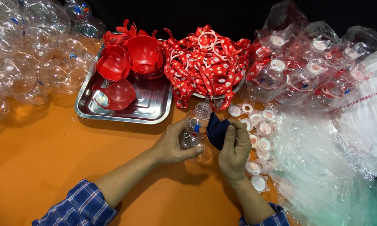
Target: Assembling plastic bottles with red lanyards and cleaning them with a cloth.
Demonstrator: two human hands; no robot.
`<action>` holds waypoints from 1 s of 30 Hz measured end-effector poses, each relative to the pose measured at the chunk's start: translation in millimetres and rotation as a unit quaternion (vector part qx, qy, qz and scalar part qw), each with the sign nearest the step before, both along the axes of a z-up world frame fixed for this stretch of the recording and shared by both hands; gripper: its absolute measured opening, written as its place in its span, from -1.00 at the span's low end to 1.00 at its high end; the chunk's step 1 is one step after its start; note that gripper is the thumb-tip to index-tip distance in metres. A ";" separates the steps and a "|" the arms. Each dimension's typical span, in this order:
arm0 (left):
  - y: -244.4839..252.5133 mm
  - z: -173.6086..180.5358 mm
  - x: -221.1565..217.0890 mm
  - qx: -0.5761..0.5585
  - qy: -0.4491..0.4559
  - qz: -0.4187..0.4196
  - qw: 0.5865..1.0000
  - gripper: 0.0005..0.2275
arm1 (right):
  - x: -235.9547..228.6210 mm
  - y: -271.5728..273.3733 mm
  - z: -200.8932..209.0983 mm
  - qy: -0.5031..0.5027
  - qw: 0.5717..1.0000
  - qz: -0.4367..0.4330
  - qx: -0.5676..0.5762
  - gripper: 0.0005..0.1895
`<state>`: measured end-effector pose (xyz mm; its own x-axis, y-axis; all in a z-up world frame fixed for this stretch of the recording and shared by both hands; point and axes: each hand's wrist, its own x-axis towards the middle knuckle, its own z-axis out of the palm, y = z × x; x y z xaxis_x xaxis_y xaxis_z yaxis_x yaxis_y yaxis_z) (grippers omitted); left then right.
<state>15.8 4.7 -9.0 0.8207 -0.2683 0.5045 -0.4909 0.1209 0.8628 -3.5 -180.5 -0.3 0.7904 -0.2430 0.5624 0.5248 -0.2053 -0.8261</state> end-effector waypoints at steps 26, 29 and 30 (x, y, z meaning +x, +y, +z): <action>-5.4 -12.9 -3.6 0.038 -0.019 0.032 0.999 -0.58 | -17.8 25.2 1.1 -0.142 0.967 0.056 -0.203 -0.54; -10.6 15.7 -9.0 0.031 -0.029 0.017 0.999 -0.61 | -9.7 13.1 1.9 -0.077 0.985 0.083 -0.127 -0.50; -13.7 28.9 -12.5 0.021 -0.032 0.006 0.999 -0.62 | -7.3 8.1 2.1 -0.028 0.992 0.098 -0.070 -0.48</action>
